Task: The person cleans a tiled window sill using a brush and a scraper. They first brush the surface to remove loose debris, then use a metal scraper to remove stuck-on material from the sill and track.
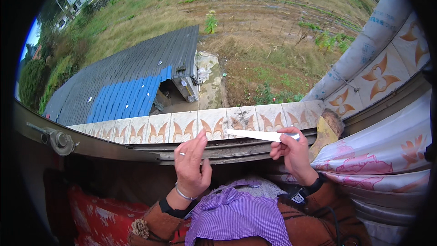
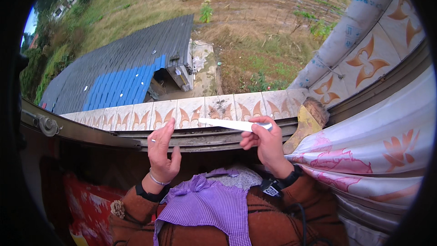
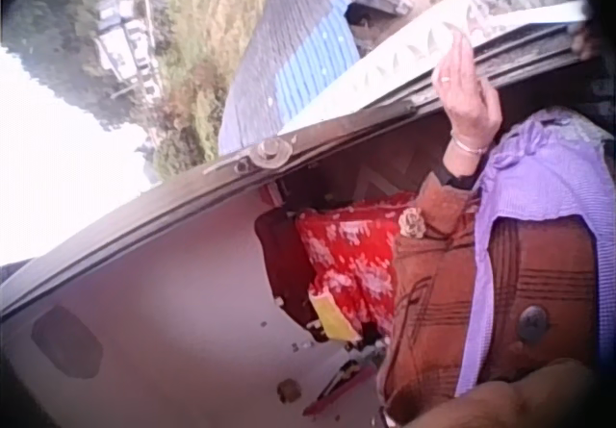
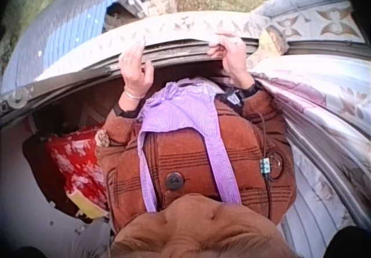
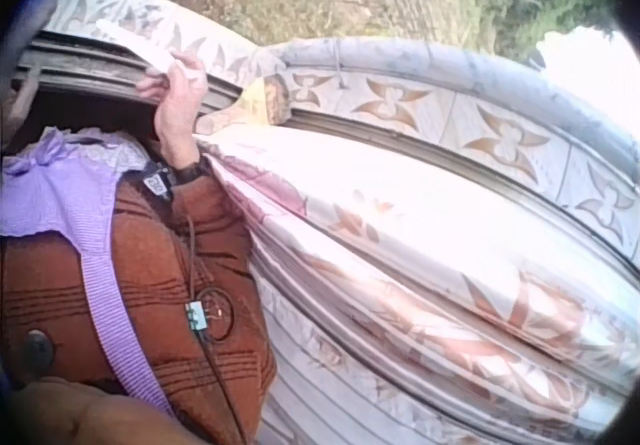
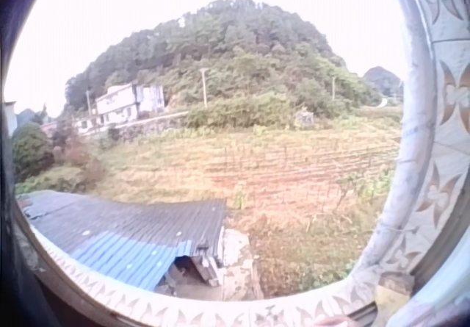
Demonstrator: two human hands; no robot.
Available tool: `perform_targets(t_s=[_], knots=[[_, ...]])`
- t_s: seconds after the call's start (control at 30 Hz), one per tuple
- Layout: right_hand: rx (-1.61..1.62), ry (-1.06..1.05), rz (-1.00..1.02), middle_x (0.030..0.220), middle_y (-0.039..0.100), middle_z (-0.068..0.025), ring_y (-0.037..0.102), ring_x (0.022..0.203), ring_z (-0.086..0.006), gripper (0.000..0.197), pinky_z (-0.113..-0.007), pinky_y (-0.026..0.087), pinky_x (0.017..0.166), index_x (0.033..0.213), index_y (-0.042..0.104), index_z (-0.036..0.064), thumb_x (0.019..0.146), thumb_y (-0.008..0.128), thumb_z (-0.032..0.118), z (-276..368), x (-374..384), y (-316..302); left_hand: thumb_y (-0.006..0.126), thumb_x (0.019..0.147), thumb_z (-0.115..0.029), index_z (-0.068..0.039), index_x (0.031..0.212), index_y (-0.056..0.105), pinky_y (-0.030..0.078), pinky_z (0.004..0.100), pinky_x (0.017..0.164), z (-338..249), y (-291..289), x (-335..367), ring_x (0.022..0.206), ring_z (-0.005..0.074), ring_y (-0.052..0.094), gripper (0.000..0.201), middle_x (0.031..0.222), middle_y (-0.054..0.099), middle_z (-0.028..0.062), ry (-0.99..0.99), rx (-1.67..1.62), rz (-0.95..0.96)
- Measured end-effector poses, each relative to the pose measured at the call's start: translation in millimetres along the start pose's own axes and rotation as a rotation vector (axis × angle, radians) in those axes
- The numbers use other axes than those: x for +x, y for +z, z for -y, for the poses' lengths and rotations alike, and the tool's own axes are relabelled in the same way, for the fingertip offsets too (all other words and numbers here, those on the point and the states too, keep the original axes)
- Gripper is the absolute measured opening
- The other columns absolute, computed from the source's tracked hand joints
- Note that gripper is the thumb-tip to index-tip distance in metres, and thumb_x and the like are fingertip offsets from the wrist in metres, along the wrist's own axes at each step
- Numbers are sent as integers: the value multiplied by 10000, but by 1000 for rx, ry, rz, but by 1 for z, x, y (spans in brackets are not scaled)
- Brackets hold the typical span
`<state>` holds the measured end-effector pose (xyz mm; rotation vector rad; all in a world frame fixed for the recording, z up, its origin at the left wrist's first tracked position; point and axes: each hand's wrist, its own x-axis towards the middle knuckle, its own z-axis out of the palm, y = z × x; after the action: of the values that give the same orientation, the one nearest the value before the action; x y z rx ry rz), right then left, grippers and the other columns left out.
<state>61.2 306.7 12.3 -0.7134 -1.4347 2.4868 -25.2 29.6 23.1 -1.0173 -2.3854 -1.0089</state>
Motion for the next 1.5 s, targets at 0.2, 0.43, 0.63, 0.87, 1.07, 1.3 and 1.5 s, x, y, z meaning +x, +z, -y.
perform_targets(t_s=[0.2, 0.43, 0.63, 0.87, 1.07, 1.3, 1.5], knots=[[-180, 94, 21, 766, 687, -175, 687, 570, -239, 152, -305, 557, 478, 1109, 549, -16, 969, 538, 43, 7, -31, -45, 583, 678, 87, 10, 1146, 647, 460, 411, 850, 10, 3, -50, 939, 320, 643, 478, 1028, 685, 145, 17, 128, 43], [-270, 47, -4, 795, 690, -174, 696, 607, -226, 167, -297, 569, 524, 1133, 536, -12, 990, 544, 73, -6, -39, -55, 604, 672, 76, 12, 1155, 658, 442, 419, 888, 17, 21, -68, 991, 283, 652, 489, 1011, 694, 126, -27, 118, 17], [-277, 9, 152, 852, 702, -172, 713, 682, -207, 191, -285, 576, 578, 1179, 551, -10, 1018, 538, 94, -46, -38, -8, 594, 663, 84, 12, 1176, 654, 437, 412, 886, 15, 24, -68, 977, 274, 660, 522, 998, 694, 119, -42, 74, 8], [-190, 129, 227, 858, 698, -179, 709, 670, -218, 197, -295, 582, 572, 1171, 535, -22, 1013, 531, 96, -54, -21, 19, 568, 645, 97, 19, 1191, 628, 452, 409, 879, 12, 25, -61, 941, 282, 670, 555, 1014, 721, 97, -27, 69, 9], [25, 98, 143, 826, 693, -195, 697, 609, -257, 188, -331, 588, 516, 1149, 536, -15, 983, 542, 73, -16, -4, 15, 558, 674, 113, 45, 1228, 608, 464, 413, 917, 7, 3, -26, 970, 315, 657, 561, 1102, 703, 146, -16, -42, -12], [-371, 70, 208, 820, 697, -166, 692, 617, -215, 171, -293, 558, 528, 1134, 556, -14, 989, 554, 76, 32, -9, -47, 616, 695, 75, -7, 1129, 666, 460, 402, 873, 13, -2, -42, 972, 276, 657, 444, 1059, 702, 104, 46, 94, 47], [-387, 161, 241, 819, 699, -136, 683, 620, -173, 163, -259, 540, 538, 1134, 570, -1, 998, 553, 87, 18, -5, -46, 667, 712, 25, -25, 1101, 679, 449, 409, 872, 18, 16, -61, 956, 270, 654, 392, 1012, 693, 96, -3, 120, 71]])
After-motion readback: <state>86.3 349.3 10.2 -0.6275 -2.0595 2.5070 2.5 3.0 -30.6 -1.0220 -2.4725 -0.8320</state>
